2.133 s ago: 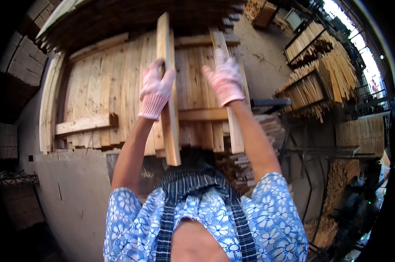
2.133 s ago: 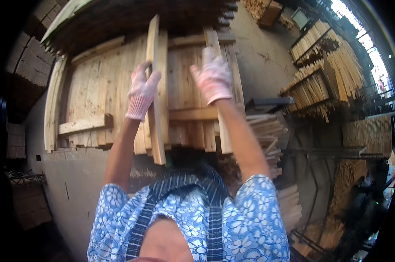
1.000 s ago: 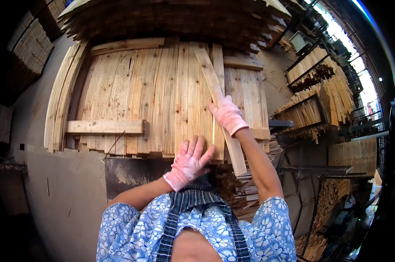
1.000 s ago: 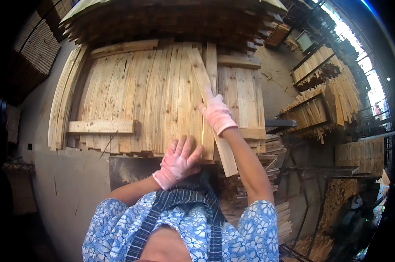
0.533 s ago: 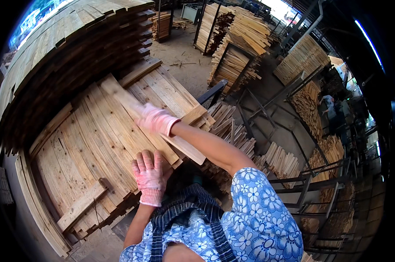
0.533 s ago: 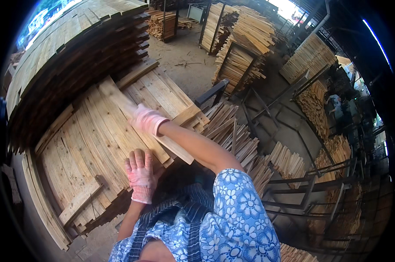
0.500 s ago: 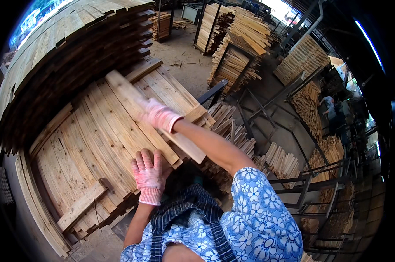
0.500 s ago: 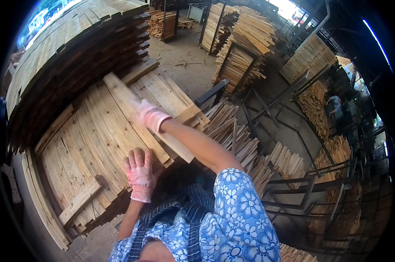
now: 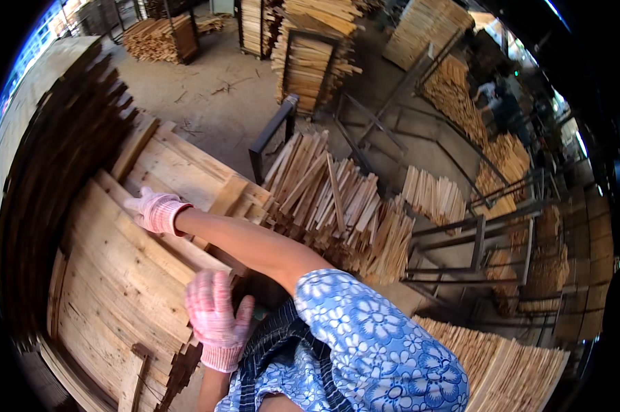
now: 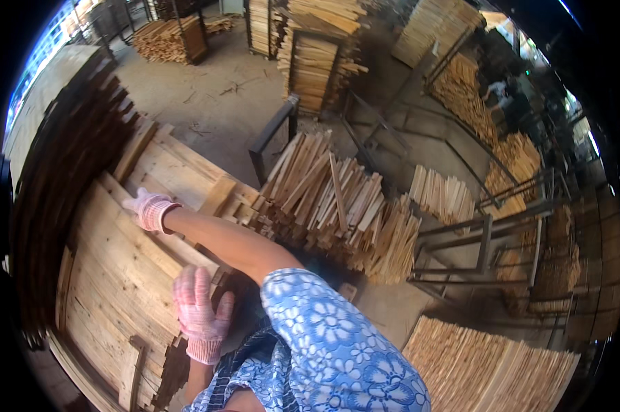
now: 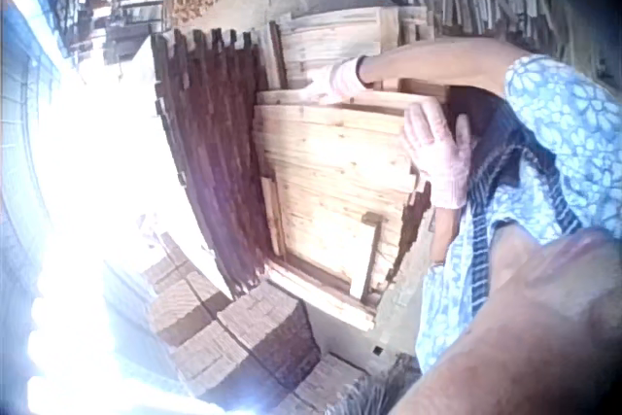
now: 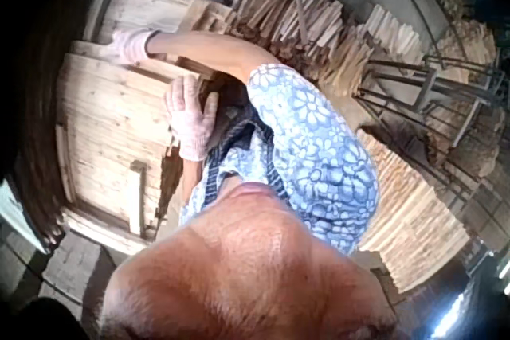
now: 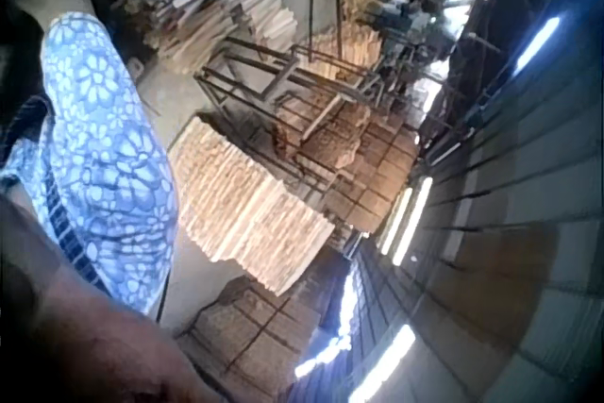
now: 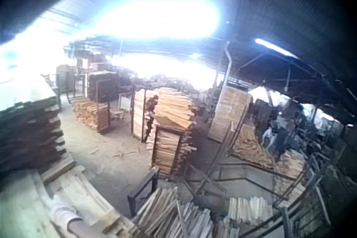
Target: The person repeatedly picks up bundles of wooden planks from a rack and stacks them onto a large pile. They wear pink gloves and handle the wood by hand, arranging the planks in layers.
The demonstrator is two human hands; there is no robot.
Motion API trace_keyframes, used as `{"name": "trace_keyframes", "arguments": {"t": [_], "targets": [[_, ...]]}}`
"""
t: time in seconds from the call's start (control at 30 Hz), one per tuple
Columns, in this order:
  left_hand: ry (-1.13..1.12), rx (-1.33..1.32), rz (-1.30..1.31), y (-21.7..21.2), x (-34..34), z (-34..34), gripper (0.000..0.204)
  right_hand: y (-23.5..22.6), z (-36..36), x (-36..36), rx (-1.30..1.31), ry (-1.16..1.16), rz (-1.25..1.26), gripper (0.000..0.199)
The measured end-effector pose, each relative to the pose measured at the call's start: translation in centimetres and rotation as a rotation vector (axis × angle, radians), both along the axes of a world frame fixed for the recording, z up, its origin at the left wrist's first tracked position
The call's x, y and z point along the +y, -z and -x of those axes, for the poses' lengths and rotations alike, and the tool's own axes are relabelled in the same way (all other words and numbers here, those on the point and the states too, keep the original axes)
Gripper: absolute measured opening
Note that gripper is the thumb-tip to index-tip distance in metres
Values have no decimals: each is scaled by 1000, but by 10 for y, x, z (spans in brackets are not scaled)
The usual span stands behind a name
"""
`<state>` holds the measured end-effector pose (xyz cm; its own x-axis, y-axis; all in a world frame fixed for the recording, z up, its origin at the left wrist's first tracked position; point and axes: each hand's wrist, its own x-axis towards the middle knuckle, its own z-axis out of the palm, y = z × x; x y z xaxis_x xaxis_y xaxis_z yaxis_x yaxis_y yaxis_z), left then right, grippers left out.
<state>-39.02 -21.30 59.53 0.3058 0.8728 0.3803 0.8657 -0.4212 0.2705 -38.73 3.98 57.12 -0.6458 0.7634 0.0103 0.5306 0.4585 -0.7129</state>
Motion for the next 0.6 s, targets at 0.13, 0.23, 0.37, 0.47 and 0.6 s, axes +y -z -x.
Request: {"name": "trace_keyframes", "arguments": {"t": [0.13, 0.23, 0.37, 0.47, 0.6], "targets": [[392, -269, 143, 8, 43, -71, 63, -38, -167, -19, 213, 197, -197, 44], [481, -305, 446, 19, 69, -125, 57, 27, -303, -8, 243, 585, -641, 27], [498, -238, 1041, 101, 86, -188, 56, 158, -483, -75, 464, 1281, 122, 48], [507, -161, 1259, 188, 91, -240, 59, 271, -556, -159, 78, 1568, 486, 46], [405, -159, 1531, 254, 101, -293, 62, 365, -548, -241, -58, 1365, 605, 45]]}}
